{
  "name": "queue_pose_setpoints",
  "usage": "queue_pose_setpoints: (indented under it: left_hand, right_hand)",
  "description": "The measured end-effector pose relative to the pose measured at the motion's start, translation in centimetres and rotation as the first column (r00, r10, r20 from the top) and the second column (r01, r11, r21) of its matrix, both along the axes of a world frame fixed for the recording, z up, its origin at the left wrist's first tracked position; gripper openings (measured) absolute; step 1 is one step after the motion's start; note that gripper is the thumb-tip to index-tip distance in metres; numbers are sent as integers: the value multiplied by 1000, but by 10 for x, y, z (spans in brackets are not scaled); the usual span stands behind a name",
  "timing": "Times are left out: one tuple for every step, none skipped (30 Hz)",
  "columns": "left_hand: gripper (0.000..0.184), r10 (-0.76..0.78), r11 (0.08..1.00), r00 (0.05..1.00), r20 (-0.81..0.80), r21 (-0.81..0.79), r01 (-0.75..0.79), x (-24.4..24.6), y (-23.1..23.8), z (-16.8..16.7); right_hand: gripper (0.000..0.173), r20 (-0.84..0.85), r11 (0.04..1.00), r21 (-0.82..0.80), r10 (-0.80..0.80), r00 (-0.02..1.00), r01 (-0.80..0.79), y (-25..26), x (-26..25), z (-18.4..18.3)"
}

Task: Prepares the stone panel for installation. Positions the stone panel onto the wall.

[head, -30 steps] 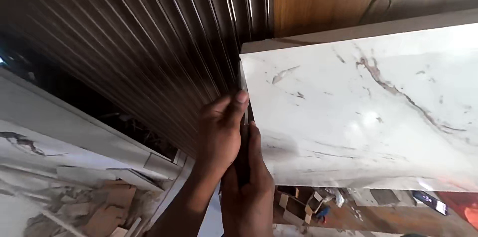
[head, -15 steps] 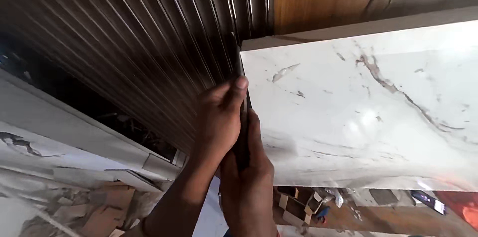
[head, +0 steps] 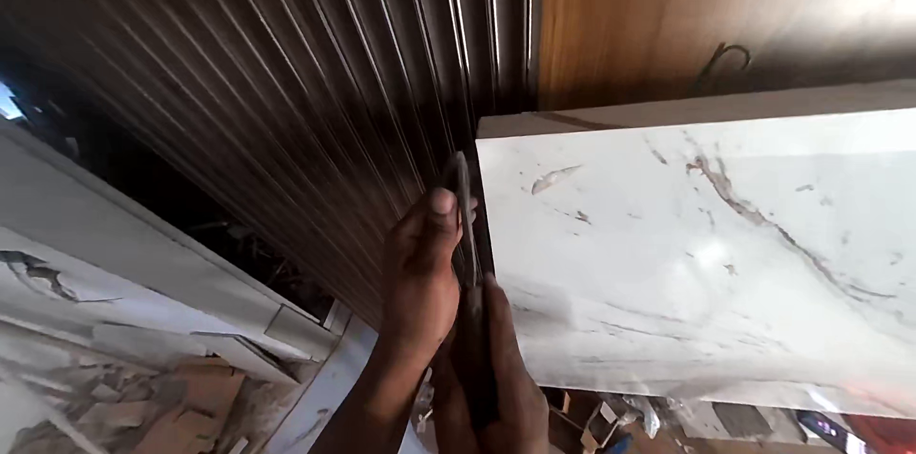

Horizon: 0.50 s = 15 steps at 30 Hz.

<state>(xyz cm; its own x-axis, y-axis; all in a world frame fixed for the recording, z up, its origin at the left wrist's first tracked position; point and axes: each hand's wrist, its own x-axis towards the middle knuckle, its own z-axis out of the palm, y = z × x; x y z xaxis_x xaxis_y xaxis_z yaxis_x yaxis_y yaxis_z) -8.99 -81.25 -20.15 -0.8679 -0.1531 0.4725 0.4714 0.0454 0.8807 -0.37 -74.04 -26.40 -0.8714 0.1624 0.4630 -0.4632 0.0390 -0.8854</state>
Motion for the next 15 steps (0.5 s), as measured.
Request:
queue_pose_setpoints:
  left_hand:
    - [43, -52, 998, 999, -2, 25, 52, -2, 1, 3]
    - [44, -84, 996, 996, -11, 39, 84, -4, 1, 4]
    - [43, -96, 994, 995, -32, 39, 97, -6, 3, 4]
    - [42, -80, 996, 994, -71, 21, 81, -9, 6, 3]
    - [42, -33, 999, 993, -112, -27, 30, -12, 10, 0]
    - [43, 29, 996, 991, -127, -86, -41, -14, 14, -2]
    - [46, 81, 988, 989, -124, -122, -96, -13, 17, -2]
    - [49, 107, 983, 988, -107, -136, -121, -12, 19, -2]
    - [51, 114, 983, 990, -89, -138, -125, -10, 20, -1]
    - [51, 112, 985, 990, -88, -123, -122, -9, 20, -2]
    - [49, 114, 988, 988, -101, -92, -123, -9, 21, -3]
    - [47, 123, 990, 985, -119, -61, -131, -9, 22, -4]
    - [46, 139, 989, 982, -130, -40, -145, -10, 22, -3]
    - [47, 151, 987, 980, -130, -40, -157, -10, 23, -3]
    - [49, 159, 984, 979, -124, -62, -167, -10, 23, -2]
  right_hand:
    - [63, -16, 999, 14, 46, 999, -46, 10, 6, 4]
    - [63, -23, 996, 24, 85, 996, -84, 20, 12, 9]
    - [64, -25, 993, 19, 120, 992, -120, 31, 17, 15]
    - [66, -20, 990, -3, 141, 990, -142, 40, 19, 22]
    - [68, -15, 987, -43, 157, 988, -157, 47, 19, 28]
    - [70, -8, 982, -73, 174, 985, -174, 55, 19, 35]
    - [72, -4, 977, -95, 189, 982, -189, 63, 19, 41]
    - [73, -1, 971, -120, 208, 978, -207, 70, 20, 45]
    - [74, -2, 964, -152, 221, 975, -219, 76, 20, 48]
    - [75, 0, 956, -186, 232, 973, -227, 81, 22, 50]
    - [77, 8, 950, -210, 240, 971, -233, 85, 23, 51]
    - [78, 15, 946, -222, 244, 970, -235, 88, 25, 51]
    - [78, 20, 945, -226, 245, 969, -234, 89, 26, 51]
    - [77, 24, 945, -225, 248, 968, -236, 89, 27, 50]
    - [77, 29, 947, -215, 251, 967, -239, 89, 28, 48]
